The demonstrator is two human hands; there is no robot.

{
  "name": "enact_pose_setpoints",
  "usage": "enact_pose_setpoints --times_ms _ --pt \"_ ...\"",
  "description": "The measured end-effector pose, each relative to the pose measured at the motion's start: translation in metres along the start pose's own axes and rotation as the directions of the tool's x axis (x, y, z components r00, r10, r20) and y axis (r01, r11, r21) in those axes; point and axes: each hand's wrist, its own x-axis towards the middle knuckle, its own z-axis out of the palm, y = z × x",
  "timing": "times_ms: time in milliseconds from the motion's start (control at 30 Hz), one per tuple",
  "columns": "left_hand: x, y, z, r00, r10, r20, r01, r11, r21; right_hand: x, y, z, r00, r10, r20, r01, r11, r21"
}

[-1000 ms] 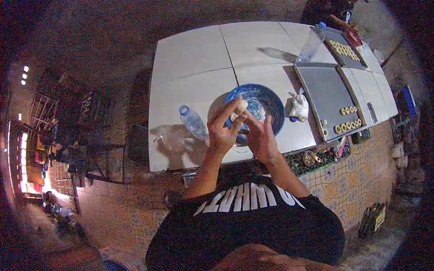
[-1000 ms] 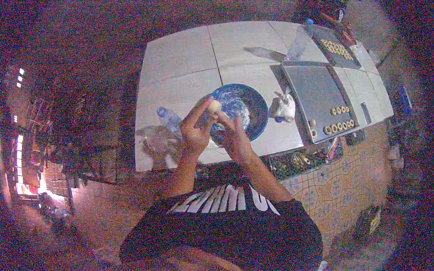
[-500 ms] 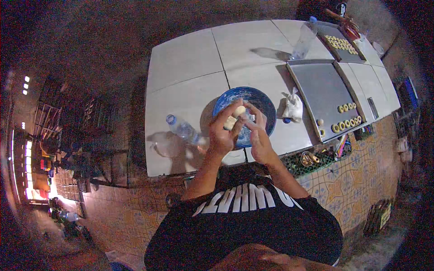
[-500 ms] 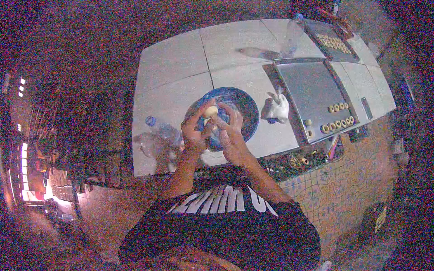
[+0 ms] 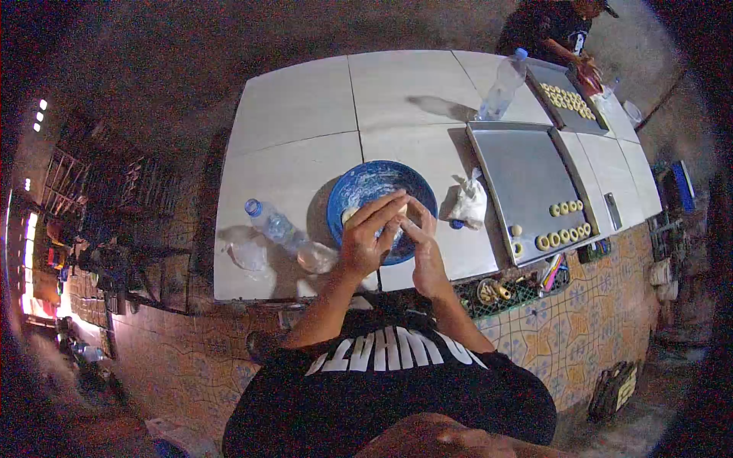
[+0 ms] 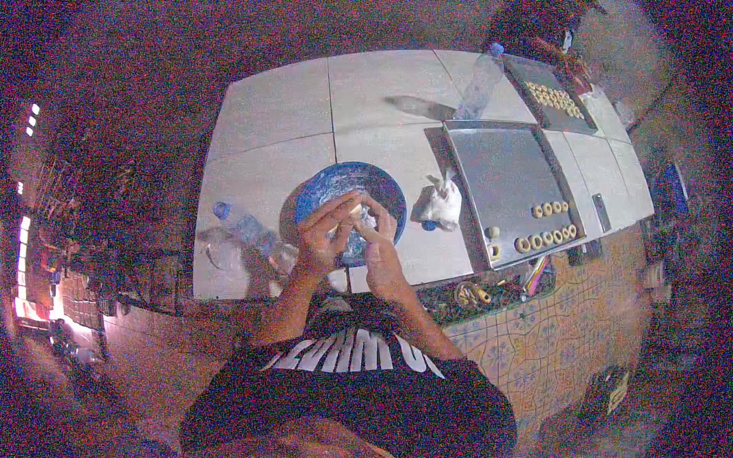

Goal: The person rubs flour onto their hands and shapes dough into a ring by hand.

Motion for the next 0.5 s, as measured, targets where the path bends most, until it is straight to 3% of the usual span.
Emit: enact_pose_setpoints --times_ms 200,267,333,433,500 --pt "0.012 -0.005 0.007 0.995 0.088 0.053 -0.089 0.996 0.009 0.003 0.026 -0.010 0.993 0.102 0.065 -0.111 0.982 0.153" --pt "0.016 -0.011 0.009 0.992 0.109 0.058 -0.109 0.994 -0.018 0.002 0.032 -0.007 0.981 0.188 0.041 -0.188 0.892 0.410" --pt "0.021 -0.015 0.010 0.988 0.134 0.075 -0.132 0.991 -0.035 0.008 0.021 -0.002 0.955 0.296 0.036 -0.260 0.768 0.586" --pt "0.022 -0.022 0.013 0.985 0.165 0.051 -0.165 0.986 -0.020 0.022 -0.003 -0.004 0.915 0.374 0.152 -0.301 0.382 0.874" --pt "0.023 -0.026 0.012 0.978 0.203 0.049 -0.203 0.979 -0.019 0.023 -0.002 -0.005 0.923 0.327 0.204 -0.273 0.179 0.945"
